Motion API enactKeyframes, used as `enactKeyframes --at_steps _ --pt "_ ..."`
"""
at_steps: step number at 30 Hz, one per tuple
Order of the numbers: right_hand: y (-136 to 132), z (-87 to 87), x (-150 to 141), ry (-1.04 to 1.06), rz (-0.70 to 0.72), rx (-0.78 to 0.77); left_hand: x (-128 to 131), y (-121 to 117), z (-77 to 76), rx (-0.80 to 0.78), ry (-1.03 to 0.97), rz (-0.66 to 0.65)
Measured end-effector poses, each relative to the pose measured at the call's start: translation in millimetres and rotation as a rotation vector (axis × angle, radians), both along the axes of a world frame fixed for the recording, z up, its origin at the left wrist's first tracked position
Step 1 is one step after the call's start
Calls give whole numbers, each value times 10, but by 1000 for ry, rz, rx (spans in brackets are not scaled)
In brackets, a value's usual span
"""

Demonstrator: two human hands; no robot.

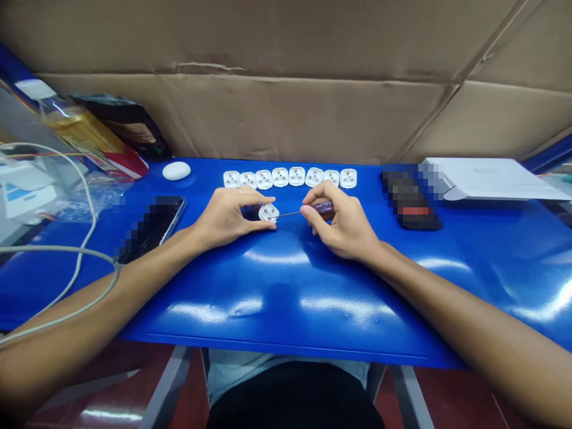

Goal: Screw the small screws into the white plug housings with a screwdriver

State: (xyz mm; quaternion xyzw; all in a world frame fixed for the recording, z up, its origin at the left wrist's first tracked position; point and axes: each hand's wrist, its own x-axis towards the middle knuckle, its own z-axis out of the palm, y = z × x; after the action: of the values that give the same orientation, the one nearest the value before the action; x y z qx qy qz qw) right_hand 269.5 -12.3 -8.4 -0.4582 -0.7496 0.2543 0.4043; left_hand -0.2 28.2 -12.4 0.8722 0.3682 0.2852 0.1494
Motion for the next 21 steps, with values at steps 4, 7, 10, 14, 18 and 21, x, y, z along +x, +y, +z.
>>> enactKeyframes --at_steps 4,7,10,14,18,21 --pt "-42 2 -34 -21 -3 -43 5 6 7 -15 19 54" --pt "-63 3 -59 39 3 -102 -7 22 15 -40 15 74" --pt "-55 7 -41 12 12 -75 -25 39 25 -59 11 53" --pt "21 -3 29 15 30 97 -28 25 29 -129 19 -36" --pt "111 -37 60 -33 55 88 -12 -10 19 -169 64 -64" --pt "128 -53 45 -183 85 81 -20 -3 34 -141 65 -66"
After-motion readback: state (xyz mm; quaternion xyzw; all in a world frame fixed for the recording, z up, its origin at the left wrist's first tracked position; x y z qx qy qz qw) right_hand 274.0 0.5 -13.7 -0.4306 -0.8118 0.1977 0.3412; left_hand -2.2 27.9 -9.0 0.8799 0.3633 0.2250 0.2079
